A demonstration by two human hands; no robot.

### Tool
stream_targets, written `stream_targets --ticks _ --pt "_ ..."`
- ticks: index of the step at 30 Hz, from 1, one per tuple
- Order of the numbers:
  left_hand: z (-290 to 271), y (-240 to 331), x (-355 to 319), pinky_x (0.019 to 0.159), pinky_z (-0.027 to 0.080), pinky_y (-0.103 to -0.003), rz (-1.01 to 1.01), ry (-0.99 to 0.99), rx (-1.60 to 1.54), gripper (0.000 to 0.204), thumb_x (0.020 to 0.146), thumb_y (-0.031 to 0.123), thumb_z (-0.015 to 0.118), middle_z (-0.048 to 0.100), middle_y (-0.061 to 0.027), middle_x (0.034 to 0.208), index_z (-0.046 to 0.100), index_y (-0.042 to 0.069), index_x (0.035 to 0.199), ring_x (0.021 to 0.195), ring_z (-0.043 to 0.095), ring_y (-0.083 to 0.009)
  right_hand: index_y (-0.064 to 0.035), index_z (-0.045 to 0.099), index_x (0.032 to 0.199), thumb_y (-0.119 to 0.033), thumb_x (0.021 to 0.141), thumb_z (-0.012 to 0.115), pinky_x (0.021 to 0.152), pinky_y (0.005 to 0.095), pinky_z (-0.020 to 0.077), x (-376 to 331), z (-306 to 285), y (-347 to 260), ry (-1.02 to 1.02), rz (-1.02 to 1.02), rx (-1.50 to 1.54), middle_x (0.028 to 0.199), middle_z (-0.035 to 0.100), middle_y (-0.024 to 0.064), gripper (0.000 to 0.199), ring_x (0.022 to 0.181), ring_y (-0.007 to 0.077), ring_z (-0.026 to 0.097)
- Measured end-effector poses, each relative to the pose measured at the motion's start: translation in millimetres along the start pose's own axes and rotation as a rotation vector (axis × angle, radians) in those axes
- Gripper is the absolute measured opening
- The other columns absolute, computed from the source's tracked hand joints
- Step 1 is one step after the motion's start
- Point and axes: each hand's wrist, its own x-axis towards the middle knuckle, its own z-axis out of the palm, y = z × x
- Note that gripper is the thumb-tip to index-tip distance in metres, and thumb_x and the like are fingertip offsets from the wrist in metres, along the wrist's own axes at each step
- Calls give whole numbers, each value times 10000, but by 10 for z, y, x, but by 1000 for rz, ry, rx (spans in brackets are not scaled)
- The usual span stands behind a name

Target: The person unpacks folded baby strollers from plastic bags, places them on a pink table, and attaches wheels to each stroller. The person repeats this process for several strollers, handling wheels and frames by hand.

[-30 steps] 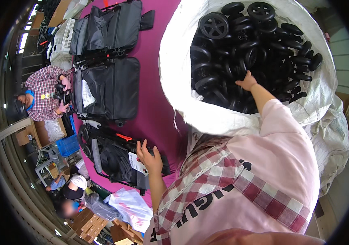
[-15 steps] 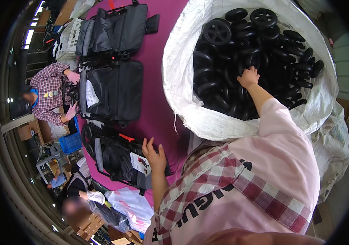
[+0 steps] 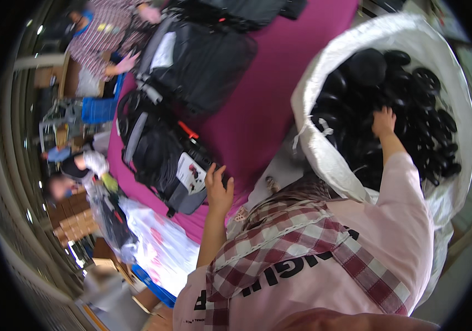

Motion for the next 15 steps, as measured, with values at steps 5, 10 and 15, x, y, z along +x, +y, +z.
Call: stream_targets --ticks 5,10,15 --pt "12 -527 -421 1068 319 -462 -85 69 -101 413 850 178 639 410 -203 1372 542 65 1235 1270 382 -396 -172 686 1124 -259 658 753 1059 517 321 -683 -151 -323 -38 26 239 1315 486 117 478 1308 332 332" --pt "64 -975 -690 1048 339 -444 -34 148 -280 381 871 181 638 438 -200 1347 549 62 1222 1251 417 -380 -24 653 1064 -247 740 717 706 337 524 -245 -508 367 356 215 1223 832 661 43 399 722 210 641" --pt "-120 -1564 -1013 996 397 -427 29 310 -427 361 881 173 632 491 -185 1290 549 64 1214 1189 486 -366 -14 609 1158 -89 813 651 860 292 495 -1670 -2412 -1002 703 -53 1879 1039 648 55 356 962 195 613"
